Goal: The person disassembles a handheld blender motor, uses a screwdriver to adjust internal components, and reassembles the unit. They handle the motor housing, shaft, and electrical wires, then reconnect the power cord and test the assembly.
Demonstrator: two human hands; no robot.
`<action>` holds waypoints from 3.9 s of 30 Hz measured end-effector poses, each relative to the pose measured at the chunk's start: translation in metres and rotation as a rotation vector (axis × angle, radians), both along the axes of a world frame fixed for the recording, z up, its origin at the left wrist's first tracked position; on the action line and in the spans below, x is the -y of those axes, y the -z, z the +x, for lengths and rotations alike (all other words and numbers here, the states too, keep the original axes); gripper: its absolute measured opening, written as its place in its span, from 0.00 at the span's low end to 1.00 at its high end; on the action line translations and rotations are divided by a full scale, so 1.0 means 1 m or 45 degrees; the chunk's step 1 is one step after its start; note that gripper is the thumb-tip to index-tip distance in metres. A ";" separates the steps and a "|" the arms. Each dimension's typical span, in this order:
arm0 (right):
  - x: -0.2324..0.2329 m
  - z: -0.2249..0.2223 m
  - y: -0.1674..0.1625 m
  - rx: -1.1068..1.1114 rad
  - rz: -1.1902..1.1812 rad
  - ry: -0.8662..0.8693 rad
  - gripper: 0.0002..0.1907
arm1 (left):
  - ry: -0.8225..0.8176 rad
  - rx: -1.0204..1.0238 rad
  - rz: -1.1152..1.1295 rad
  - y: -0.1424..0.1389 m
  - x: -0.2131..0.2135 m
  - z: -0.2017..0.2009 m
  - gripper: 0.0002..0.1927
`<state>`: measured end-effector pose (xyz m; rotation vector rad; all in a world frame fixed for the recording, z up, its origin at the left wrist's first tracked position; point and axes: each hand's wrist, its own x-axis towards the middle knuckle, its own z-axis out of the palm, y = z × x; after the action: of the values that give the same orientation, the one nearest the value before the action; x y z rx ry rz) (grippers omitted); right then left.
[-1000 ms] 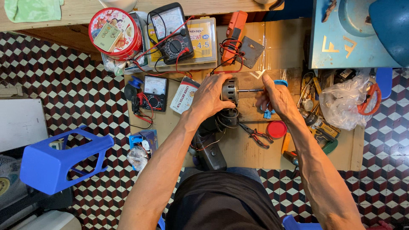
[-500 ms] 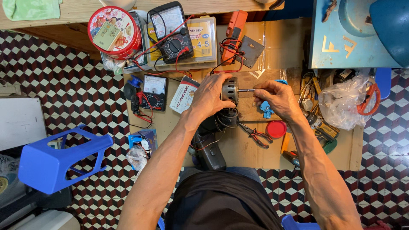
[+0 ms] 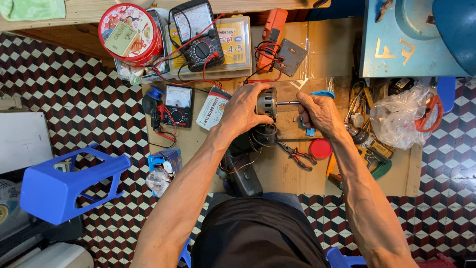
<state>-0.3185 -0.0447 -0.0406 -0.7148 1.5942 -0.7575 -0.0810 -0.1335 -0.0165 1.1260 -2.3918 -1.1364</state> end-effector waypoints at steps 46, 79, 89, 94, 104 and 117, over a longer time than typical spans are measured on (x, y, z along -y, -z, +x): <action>0.002 -0.003 -0.008 -0.055 -0.227 -0.184 0.15 | -0.006 -0.078 -0.073 0.005 -0.001 0.002 0.44; 0.010 -0.005 -0.007 -0.184 0.127 -0.122 0.44 | -0.022 -0.097 -0.046 0.006 -0.001 0.003 0.45; 0.000 -0.011 -0.012 -0.126 -0.065 -0.255 0.26 | -0.015 -0.079 -0.028 0.006 0.000 0.003 0.45; -0.006 -0.009 0.010 -0.060 -0.011 -0.061 0.29 | -0.001 -0.086 -0.051 0.004 0.000 0.004 0.45; -0.143 0.072 0.101 -1.352 -0.255 -0.593 0.22 | 0.002 -0.082 -0.027 0.001 -0.001 0.002 0.45; -0.138 0.032 0.060 -0.109 -0.048 0.317 0.24 | -0.023 -0.053 0.043 -0.001 0.000 0.001 0.45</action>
<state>-0.2869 0.0937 -0.1002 -0.5884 1.7721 -0.9501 -0.0804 -0.1336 -0.0152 1.1208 -2.3349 -1.1870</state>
